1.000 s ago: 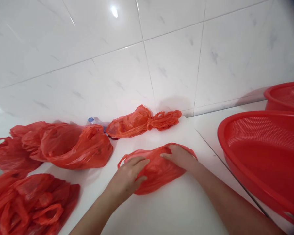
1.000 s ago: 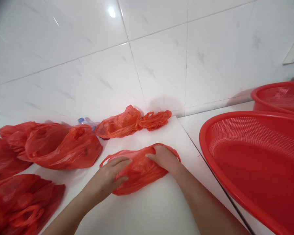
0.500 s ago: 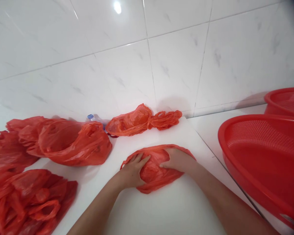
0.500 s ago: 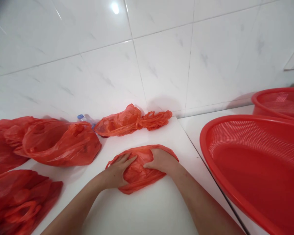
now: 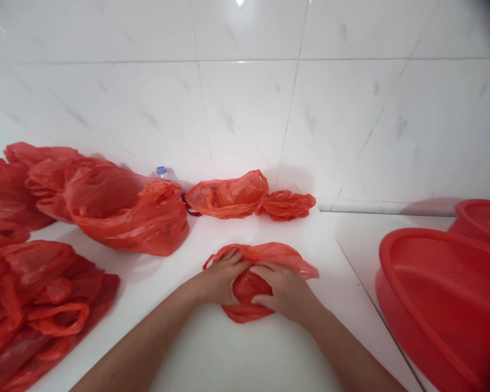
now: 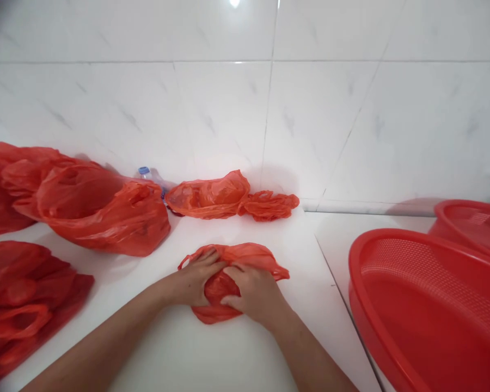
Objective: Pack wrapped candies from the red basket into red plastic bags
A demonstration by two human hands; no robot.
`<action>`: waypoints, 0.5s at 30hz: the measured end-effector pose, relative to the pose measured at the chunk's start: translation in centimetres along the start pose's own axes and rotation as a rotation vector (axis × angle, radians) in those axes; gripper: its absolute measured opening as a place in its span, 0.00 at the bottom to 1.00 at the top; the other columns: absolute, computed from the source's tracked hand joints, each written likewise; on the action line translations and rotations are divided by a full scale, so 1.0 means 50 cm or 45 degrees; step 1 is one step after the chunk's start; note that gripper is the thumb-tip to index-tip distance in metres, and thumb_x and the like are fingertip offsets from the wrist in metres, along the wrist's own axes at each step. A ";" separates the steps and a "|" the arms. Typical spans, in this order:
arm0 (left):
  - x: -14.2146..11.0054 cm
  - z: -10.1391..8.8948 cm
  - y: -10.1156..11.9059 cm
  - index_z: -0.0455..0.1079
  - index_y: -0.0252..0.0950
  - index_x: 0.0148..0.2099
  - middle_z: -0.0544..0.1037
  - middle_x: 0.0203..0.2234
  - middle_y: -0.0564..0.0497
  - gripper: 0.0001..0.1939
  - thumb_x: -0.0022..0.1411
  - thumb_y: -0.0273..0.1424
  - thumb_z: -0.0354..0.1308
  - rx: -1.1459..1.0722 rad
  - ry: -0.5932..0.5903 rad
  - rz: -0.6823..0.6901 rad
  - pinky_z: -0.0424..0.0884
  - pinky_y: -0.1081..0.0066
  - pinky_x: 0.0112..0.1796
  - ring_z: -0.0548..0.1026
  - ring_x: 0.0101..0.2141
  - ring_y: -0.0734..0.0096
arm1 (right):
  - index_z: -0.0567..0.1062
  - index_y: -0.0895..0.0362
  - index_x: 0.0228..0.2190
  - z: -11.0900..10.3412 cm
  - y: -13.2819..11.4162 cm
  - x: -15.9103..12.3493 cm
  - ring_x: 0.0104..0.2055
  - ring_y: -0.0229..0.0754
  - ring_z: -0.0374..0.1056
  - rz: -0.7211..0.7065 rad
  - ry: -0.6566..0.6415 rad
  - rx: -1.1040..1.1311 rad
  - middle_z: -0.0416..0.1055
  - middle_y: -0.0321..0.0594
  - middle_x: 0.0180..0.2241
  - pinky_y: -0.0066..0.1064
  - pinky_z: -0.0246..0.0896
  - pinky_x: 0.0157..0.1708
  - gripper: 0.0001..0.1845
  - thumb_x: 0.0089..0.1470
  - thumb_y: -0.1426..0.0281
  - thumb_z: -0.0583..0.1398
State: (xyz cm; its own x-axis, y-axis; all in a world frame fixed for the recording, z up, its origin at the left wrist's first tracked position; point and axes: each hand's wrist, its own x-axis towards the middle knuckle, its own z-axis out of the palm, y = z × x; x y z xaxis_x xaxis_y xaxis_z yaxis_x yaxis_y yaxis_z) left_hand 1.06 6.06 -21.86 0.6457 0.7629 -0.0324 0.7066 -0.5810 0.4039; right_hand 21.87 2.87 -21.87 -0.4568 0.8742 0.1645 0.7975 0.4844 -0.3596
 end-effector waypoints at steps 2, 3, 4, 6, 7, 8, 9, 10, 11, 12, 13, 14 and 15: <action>-0.008 -0.003 -0.002 0.52 0.44 0.64 0.53 0.64 0.45 0.45 0.45 0.38 0.64 0.005 -0.034 -0.047 0.55 0.52 0.57 0.47 0.63 0.45 | 0.69 0.50 0.51 -0.003 0.012 0.004 0.54 0.52 0.61 0.142 -0.048 0.059 0.63 0.43 0.55 0.39 0.60 0.47 0.33 0.42 0.59 0.66; -0.014 -0.004 -0.004 0.49 0.44 0.65 0.50 0.65 0.45 0.46 0.46 0.37 0.63 0.022 -0.048 -0.078 0.55 0.53 0.57 0.46 0.63 0.46 | 0.66 0.50 0.53 -0.006 0.019 0.006 0.56 0.54 0.59 0.245 -0.072 0.103 0.61 0.44 0.57 0.40 0.59 0.48 0.35 0.43 0.58 0.65; -0.020 -0.005 -0.007 0.48 0.44 0.66 0.49 0.65 0.45 0.46 0.46 0.35 0.63 0.043 -0.053 -0.109 0.56 0.54 0.57 0.48 0.63 0.48 | 0.64 0.50 0.55 -0.009 0.026 0.006 0.56 0.53 0.59 0.337 -0.109 0.168 0.61 0.44 0.57 0.40 0.59 0.48 0.36 0.45 0.56 0.63; -0.033 -0.008 -0.011 0.47 0.44 0.66 0.51 0.64 0.44 0.46 0.46 0.32 0.61 0.088 -0.022 -0.140 0.61 0.56 0.55 0.55 0.61 0.49 | 0.62 0.49 0.56 -0.017 0.036 0.004 0.54 0.49 0.62 0.453 -0.194 0.308 0.65 0.42 0.54 0.38 0.59 0.48 0.34 0.49 0.55 0.60; -0.039 -0.011 -0.013 0.48 0.45 0.66 0.54 0.64 0.43 0.45 0.47 0.31 0.61 0.113 0.014 -0.138 0.64 0.57 0.53 0.59 0.60 0.50 | 0.62 0.48 0.56 -0.021 0.038 0.003 0.53 0.47 0.64 0.485 -0.228 0.349 0.67 0.40 0.52 0.36 0.59 0.48 0.34 0.49 0.54 0.60; -0.045 -0.014 -0.014 0.50 0.45 0.65 0.56 0.63 0.43 0.43 0.47 0.31 0.62 0.142 0.058 -0.117 0.66 0.58 0.51 0.61 0.58 0.50 | 0.61 0.48 0.57 -0.024 0.038 0.003 0.53 0.47 0.63 0.509 -0.249 0.363 0.67 0.40 0.52 0.36 0.59 0.48 0.36 0.48 0.54 0.60; -0.050 -0.017 -0.014 0.53 0.45 0.64 0.58 0.62 0.43 0.41 0.47 0.31 0.62 0.176 0.106 -0.075 0.67 0.57 0.50 0.63 0.57 0.50 | 0.59 0.48 0.58 -0.027 0.038 0.003 0.54 0.48 0.62 0.528 -0.255 0.360 0.66 0.40 0.54 0.36 0.58 0.48 0.39 0.47 0.53 0.61; -0.053 -0.020 -0.011 0.57 0.45 0.62 0.60 0.61 0.44 0.38 0.49 0.32 0.63 0.210 0.165 -0.013 0.67 0.57 0.50 0.64 0.56 0.50 | 0.56 0.49 0.60 -0.029 0.036 0.003 0.56 0.49 0.60 0.537 -0.260 0.354 0.64 0.40 0.55 0.36 0.57 0.49 0.42 0.45 0.52 0.62; -0.056 -0.022 -0.006 0.60 0.43 0.59 0.63 0.59 0.45 0.32 0.52 0.33 0.62 0.242 0.232 0.064 0.66 0.57 0.51 0.65 0.55 0.52 | 0.54 0.49 0.61 -0.031 0.034 0.004 0.57 0.49 0.58 0.538 -0.264 0.352 0.62 0.40 0.57 0.36 0.57 0.49 0.45 0.44 0.52 0.63; -0.056 -0.023 0.001 0.64 0.42 0.57 0.67 0.57 0.46 0.25 0.56 0.34 0.60 0.269 0.308 0.151 0.65 0.58 0.52 0.66 0.54 0.55 | 0.51 0.49 0.62 -0.031 0.033 0.006 0.58 0.49 0.57 0.541 -0.273 0.353 0.60 0.40 0.58 0.36 0.56 0.50 0.47 0.44 0.52 0.63; -0.055 -0.022 0.009 0.66 0.40 0.53 0.70 0.53 0.47 0.18 0.60 0.33 0.56 0.294 0.384 0.245 0.65 0.59 0.51 0.68 0.52 0.58 | 0.50 0.49 0.62 -0.032 0.031 0.007 0.58 0.49 0.57 0.553 -0.290 0.354 0.60 0.40 0.58 0.37 0.56 0.50 0.49 0.44 0.52 0.63; -0.051 -0.019 0.018 0.68 0.39 0.50 0.74 0.49 0.48 0.13 0.63 0.31 0.52 0.317 0.473 0.320 0.66 0.62 0.50 0.71 0.49 0.62 | 0.49 0.49 0.62 -0.032 0.030 0.008 0.58 0.50 0.57 0.570 -0.308 0.351 0.60 0.41 0.58 0.37 0.57 0.49 0.49 0.43 0.53 0.63; -0.046 -0.013 0.026 0.69 0.39 0.47 0.76 0.44 0.50 0.11 0.65 0.29 0.48 0.335 0.551 0.373 0.67 0.65 0.48 0.73 0.45 0.66 | 0.49 0.49 0.62 -0.032 0.028 0.009 0.58 0.50 0.58 0.589 -0.325 0.344 0.60 0.41 0.58 0.37 0.58 0.48 0.50 0.43 0.53 0.63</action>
State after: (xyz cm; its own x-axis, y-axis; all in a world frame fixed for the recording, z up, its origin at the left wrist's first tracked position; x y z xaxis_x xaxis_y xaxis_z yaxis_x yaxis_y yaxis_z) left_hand 0.32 3.73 -20.64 0.6872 0.5741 0.4452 0.6002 -0.7939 0.0972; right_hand 23.41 3.98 -20.83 -0.1930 0.9407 -0.2790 0.8229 0.0003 -0.5682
